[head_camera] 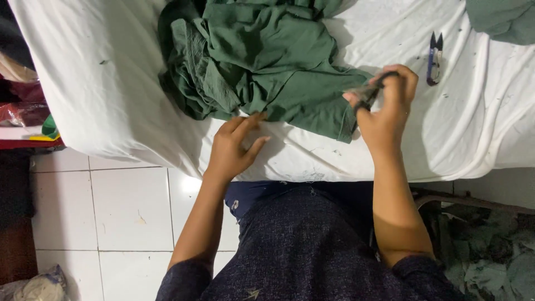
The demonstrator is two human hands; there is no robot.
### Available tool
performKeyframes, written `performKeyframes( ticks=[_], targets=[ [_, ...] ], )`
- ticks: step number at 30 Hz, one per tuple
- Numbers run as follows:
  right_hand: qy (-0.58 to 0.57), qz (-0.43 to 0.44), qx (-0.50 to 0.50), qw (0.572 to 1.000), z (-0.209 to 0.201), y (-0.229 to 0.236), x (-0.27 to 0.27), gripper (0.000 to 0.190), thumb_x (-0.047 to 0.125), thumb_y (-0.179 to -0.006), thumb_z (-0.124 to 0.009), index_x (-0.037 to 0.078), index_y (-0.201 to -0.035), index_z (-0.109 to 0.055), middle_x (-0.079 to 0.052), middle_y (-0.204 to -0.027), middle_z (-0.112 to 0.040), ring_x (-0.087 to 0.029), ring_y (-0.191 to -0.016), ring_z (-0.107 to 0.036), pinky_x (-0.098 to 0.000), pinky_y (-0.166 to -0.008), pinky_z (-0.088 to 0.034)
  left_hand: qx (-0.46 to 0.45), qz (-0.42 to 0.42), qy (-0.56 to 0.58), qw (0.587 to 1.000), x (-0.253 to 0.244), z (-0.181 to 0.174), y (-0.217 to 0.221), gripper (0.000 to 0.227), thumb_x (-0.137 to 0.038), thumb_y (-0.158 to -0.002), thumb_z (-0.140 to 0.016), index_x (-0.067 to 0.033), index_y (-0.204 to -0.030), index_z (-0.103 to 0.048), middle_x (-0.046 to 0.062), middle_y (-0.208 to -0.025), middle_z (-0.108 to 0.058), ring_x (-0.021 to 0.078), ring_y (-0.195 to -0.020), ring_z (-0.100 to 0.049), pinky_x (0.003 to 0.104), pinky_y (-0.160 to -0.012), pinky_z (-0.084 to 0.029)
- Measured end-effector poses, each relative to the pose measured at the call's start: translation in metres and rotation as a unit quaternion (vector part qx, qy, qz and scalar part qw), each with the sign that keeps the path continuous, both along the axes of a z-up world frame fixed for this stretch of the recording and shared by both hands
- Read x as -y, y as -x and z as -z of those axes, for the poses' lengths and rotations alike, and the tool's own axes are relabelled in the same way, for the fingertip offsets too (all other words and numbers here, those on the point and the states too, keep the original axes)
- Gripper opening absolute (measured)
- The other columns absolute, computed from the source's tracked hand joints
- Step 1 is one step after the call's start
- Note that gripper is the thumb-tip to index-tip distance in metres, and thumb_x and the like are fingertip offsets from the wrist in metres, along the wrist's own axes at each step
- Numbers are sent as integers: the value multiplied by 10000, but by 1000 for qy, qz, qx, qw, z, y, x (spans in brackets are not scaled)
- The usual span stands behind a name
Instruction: Trimming excess fabric and loose threads from the seams of a green garment using scissors.
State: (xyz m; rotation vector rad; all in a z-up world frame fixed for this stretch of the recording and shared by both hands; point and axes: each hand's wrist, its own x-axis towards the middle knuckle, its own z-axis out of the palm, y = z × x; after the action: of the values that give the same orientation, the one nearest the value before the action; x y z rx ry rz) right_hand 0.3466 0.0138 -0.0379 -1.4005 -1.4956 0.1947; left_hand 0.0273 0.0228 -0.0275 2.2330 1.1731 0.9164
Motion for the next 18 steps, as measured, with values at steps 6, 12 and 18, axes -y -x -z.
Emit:
performKeyframes(
  ticks=[6,12,18],
  targets=[
    [117,59,128,983,37,-11,-7,351,54,-852,-927,53,-1011,-614,-77,-950,-614,-302,-916,-710,-424,-791,-589,-133,-75,-115,982,-27,37,-10,308,-101,-842,-783,-145,-1144,-749,40,-869,-614,253,-792,-609,376,-672,-451],
    [299,-23,-138,944,-2,-9,10,273,9,-829,-836,58,-944,-593,-101,-871,-657,-218,-815,-654,-401,-767,-541,-11,-116,-48,992,-15,16,-2,105,-45,-876,-758,-102,-934,-692,85,-872,-558,329,-797,-602,410,-734,-502],
    [151,-20,14,988,-19,-2,-7,394,110,-910,-932,-56,-1088,-621,-141,-1113,-552,-337,-969,-672,-393,-856,-586,24,-101,-138,985,-23,-11,-20,55,-36,-879,-726,-77,-904,-701,117,-1097,-600,379,-1104,-574,488,-968,-457]
  ],
)
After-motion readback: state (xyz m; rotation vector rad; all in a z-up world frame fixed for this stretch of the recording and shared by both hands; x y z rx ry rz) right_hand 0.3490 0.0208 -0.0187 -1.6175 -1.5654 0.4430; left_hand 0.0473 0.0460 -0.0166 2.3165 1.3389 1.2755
